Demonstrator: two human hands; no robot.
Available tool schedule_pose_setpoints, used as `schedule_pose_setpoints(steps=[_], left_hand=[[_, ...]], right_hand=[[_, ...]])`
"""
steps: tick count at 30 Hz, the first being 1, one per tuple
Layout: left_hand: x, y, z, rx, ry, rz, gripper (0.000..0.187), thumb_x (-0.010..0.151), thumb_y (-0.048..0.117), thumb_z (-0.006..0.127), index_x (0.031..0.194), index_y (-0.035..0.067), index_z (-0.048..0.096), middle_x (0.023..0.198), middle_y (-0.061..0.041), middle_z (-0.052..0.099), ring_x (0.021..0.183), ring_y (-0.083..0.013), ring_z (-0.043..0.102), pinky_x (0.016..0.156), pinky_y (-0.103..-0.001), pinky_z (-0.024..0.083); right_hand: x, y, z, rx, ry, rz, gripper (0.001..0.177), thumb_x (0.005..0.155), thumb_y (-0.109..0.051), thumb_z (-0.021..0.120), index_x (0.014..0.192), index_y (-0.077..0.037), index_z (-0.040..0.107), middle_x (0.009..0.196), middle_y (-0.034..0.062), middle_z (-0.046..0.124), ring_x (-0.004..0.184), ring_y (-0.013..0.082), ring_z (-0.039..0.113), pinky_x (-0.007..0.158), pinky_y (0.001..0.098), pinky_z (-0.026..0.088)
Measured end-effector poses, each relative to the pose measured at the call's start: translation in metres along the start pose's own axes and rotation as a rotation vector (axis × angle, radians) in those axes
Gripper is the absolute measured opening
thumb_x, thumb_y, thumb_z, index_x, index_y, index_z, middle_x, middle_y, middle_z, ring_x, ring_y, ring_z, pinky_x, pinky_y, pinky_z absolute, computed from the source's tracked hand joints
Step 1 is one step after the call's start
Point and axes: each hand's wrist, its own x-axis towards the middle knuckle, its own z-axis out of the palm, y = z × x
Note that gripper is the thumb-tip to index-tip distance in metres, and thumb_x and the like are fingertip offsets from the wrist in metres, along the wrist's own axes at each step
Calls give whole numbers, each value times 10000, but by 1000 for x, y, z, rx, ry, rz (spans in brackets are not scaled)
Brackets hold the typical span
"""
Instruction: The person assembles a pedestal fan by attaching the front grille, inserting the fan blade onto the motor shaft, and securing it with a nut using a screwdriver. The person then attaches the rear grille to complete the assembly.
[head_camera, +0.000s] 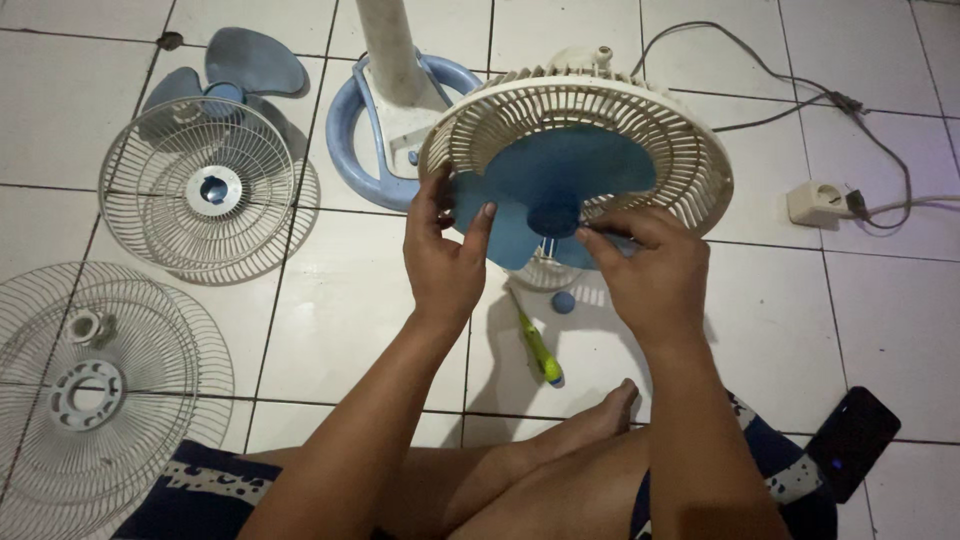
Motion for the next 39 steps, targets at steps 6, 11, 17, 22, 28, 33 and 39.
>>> schedule_pose_setpoints(steps=[6, 11, 17, 22, 28, 33, 39], left_hand=[[2, 8, -3, 29, -30, 59, 574, 953, 185, 791, 1435, 29, 521, 1372, -164, 624, 1257, -268, 632, 1013, -377, 529], [-2, 15, -3, 92, -57, 42, 581, 935, 207, 798, 1428, 47, 535, 1349, -142, 629, 1230, -270, 638, 986, -383, 532], [-3, 18, -3, 119, -65, 104, 564, 939, 198, 805, 1415, 50, 543, 1391, -143, 628, 1266, -287, 629, 995, -391, 528], [-2, 19, -3, 130, -87, 124, 615, 925, 195, 812, 1436, 43, 505, 1406, -154, 600, 1263, -293, 622, 1014, -395, 526], [-5, 20, -2, 86, -88, 152, 602, 929, 175, 807, 1430, 43, 499, 1381, -156, 587, 1261, -297, 608, 1011, -387, 524], [-4, 18, -4, 147, -50, 147, 519, 945, 134, 794, 1394, 61, 545, 1316, -119, 629, 1210, -263, 627, 989, -378, 516], [0, 20, -6, 126, -50, 150, 499, 951, 122, 778, 1394, 68, 554, 1329, -114, 635, 1211, -256, 642, 984, -365, 528]], right_hand=[[1, 2, 1, 28, 42, -38, 176, 824, -65, 856, 979, -24, 786, 968, 95, 773, 884, 174, 740, 818, 295, 570], [1, 5, -2, 16, 31, -25, 179, 817, -64, 859, 974, -23, 783, 963, 93, 769, 880, 170, 737, 807, 294, 570], [3, 6, -3, 30, 43, -19, 179, 819, -76, 862, 972, -28, 783, 966, 92, 767, 890, 180, 737, 821, 297, 569], [4, 2, -4, -71, 75, -72, 191, 814, -87, 872, 974, -25, 789, 965, 107, 757, 889, 204, 732, 810, 313, 560], [2, 3, -6, -54, 59, -50, 200, 829, -111, 864, 996, -32, 788, 988, 99, 758, 908, 197, 740, 825, 316, 567], [4, 5, -4, -41, 48, 36, 202, 823, -112, 860, 992, -28, 788, 988, 109, 756, 909, 209, 734, 824, 322, 557], [3, 4, -3, -53, 46, 59, 197, 819, -112, 851, 988, -32, 788, 989, 110, 754, 914, 211, 737, 831, 325, 558]])
